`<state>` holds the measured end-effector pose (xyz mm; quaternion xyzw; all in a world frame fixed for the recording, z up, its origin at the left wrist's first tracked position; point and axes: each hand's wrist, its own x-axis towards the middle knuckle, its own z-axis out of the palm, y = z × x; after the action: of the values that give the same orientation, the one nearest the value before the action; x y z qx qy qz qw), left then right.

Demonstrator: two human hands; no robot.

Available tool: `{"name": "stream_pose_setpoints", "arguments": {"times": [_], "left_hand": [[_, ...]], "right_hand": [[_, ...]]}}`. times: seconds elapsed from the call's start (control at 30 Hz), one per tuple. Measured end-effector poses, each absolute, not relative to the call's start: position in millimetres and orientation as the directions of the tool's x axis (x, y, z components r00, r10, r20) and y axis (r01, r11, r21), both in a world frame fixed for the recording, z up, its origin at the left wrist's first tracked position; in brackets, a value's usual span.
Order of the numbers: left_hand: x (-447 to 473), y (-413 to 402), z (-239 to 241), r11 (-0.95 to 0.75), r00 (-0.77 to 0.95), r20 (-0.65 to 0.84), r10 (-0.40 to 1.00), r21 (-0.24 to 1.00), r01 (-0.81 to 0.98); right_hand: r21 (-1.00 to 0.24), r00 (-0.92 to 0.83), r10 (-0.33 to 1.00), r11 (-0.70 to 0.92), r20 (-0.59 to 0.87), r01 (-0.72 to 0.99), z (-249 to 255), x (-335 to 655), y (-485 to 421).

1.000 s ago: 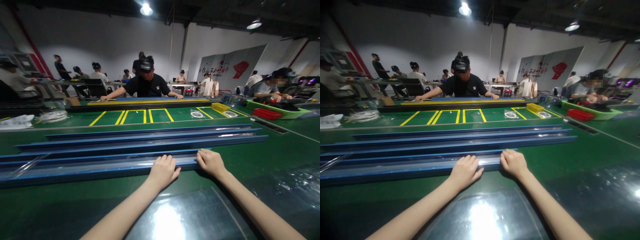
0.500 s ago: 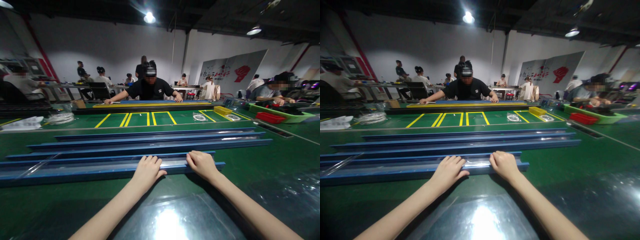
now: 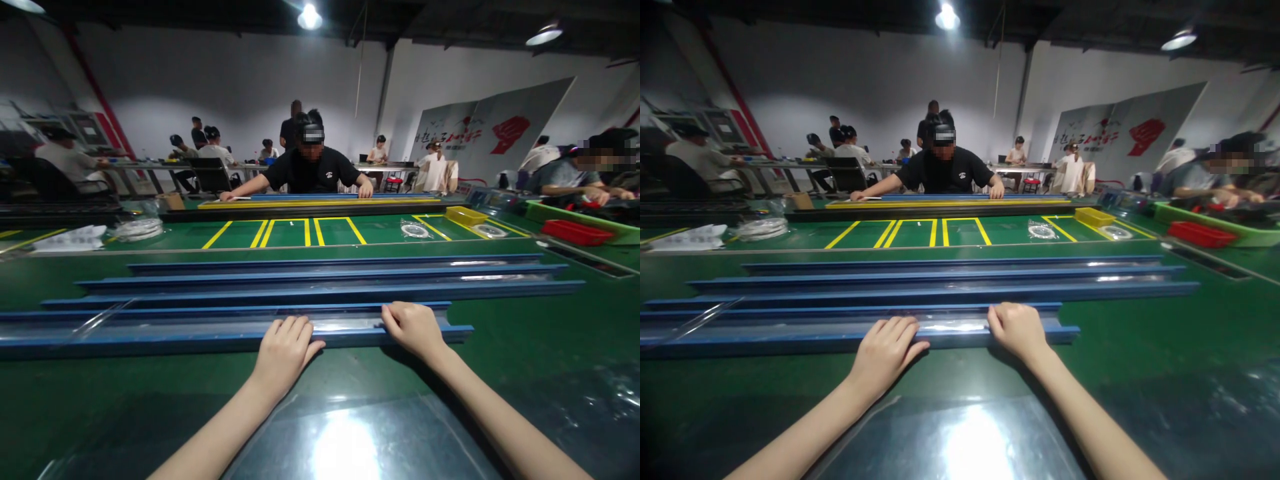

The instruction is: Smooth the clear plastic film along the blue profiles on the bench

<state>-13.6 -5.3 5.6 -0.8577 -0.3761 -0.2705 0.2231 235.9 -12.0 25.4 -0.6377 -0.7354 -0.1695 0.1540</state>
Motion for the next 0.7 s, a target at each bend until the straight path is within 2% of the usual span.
{"name": "stream_pose_setpoints", "arguments": {"times": [0.17, 0.4, 0.7], "left_hand": [[-13.5, -6.1, 5.8, -0.624, 0.563, 0.635, 0.529, -0.158, 0.765], [-13.2, -9.3, 11.2, -0.592, 0.571, 0.558, 0.602, -0.168, 0.789], [-13.6, -7.4, 10.7, -0.596, 0.583, 0.537, 0.609, -0.175, 0.784]], "right_hand": [[0.049, -0.171, 0.89, 0.166, 0.422, 0.985, 24.4, 236.8, -12.2], [0.054, -0.186, 0.9, 0.18, 0.393, 0.982, 27.1, 236.4, -13.3], [0.056, -0.187, 0.907, 0.179, 0.378, 0.982, 27.6, 235.8, -13.0]]}}
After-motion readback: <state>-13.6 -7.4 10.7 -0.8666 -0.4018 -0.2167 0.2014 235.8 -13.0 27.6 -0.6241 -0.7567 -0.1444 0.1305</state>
